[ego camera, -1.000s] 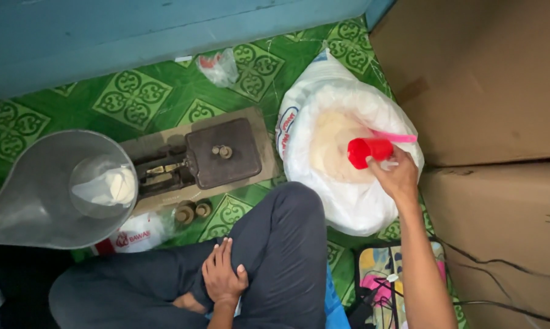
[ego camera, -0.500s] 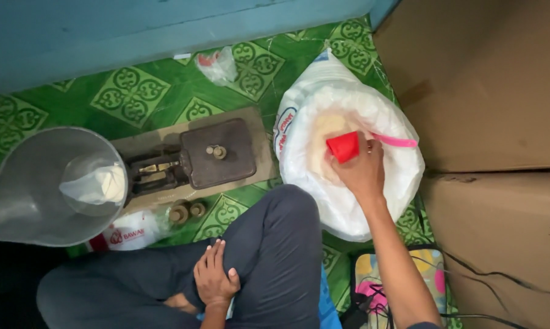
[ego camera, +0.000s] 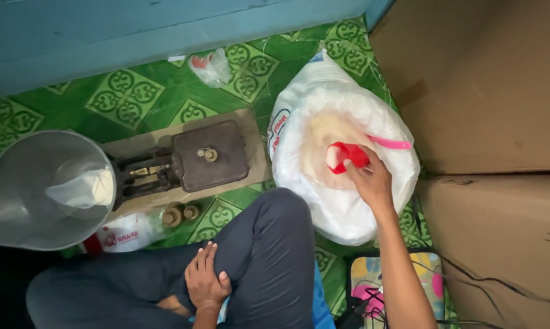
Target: The person scoops white flour from a large sack into a small clear plastic bag, weighs it using a mechanical scale, and then places the filled bag into a large black tub.
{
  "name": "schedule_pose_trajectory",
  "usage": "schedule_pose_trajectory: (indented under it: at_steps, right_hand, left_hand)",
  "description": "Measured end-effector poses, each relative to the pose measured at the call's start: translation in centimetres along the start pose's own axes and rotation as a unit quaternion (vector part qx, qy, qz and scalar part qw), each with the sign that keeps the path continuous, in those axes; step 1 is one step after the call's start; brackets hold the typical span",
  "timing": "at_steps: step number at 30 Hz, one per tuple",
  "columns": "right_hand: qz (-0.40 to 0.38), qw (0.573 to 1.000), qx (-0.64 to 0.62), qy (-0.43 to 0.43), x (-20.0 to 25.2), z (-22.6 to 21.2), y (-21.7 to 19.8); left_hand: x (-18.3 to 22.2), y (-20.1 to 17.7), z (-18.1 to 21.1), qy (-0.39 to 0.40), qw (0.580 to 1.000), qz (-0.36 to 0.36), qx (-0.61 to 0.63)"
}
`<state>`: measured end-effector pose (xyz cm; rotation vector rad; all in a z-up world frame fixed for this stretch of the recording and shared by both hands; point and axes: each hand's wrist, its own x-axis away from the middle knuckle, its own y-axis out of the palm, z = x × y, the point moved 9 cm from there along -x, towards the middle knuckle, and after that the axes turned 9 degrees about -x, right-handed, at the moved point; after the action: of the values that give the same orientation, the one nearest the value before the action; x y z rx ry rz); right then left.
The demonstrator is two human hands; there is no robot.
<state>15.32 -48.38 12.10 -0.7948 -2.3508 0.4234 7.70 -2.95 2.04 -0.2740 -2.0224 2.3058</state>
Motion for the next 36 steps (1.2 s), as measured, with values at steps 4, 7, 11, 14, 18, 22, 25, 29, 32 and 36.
schedule_pose_trajectory:
  at_steps: [4,7,11,14,18,22,25,29,32,36]
  right_hand:
    - [0.005,0.995,-0.074,-0.068,-0.3,1.1,-1.0]
    - [-0.004,0.996,-0.063,-0.066,0.1,0.9,-1.6]
    - [0.008,0.994,-0.070,-0.085,-0.1,1.0,-2.1]
    - [0.022,0.994,-0.059,-0.087,0.3,0.5,-2.4]
    - [0.034,0.992,-0.034,-0.114,2.0,-2.7,-2.4]
    - [0.019,0.988,-0.030,-0.154,2.9,-4.9,-2.3]
    - [0.009,0.976,-0.027,-0.214,5.3,-8.7,-1.8]
    - [-0.036,0.964,-0.034,-0.263,9.5,-14.2,0.3]
    - [-0.085,0.958,-0.037,-0.271,12.3,-17.7,3.1]
    - [-0.102,0.965,0.023,-0.242,18.7,-23.5,7.8]
  left_hand:
    - [-0.3,0.2,-0.1,0.003,1.000,-0.006,0.006]
    - [-0.4,-0.4,0.1,0.010,1.000,0.005,0.014]
    - [-0.3,0.2,-0.6,-0.002,1.000,0.001,0.029]
    - [-0.4,0.3,-1.0,0.002,0.999,0.005,0.035]
    - [-0.3,0.4,-1.2,0.004,0.999,-0.002,0.042]
    - [0.2,1.7,-1.7,0.022,0.999,0.025,0.022]
    - [0.5,2.0,-1.8,0.034,0.998,0.035,0.027]
    - [0.8,1.5,-1.7,0.033,0.995,0.074,0.055]
    - [0.9,1.4,-1.8,0.028,0.992,0.081,0.087]
    - [0.8,-0.4,-1.9,0.022,0.985,0.132,0.111]
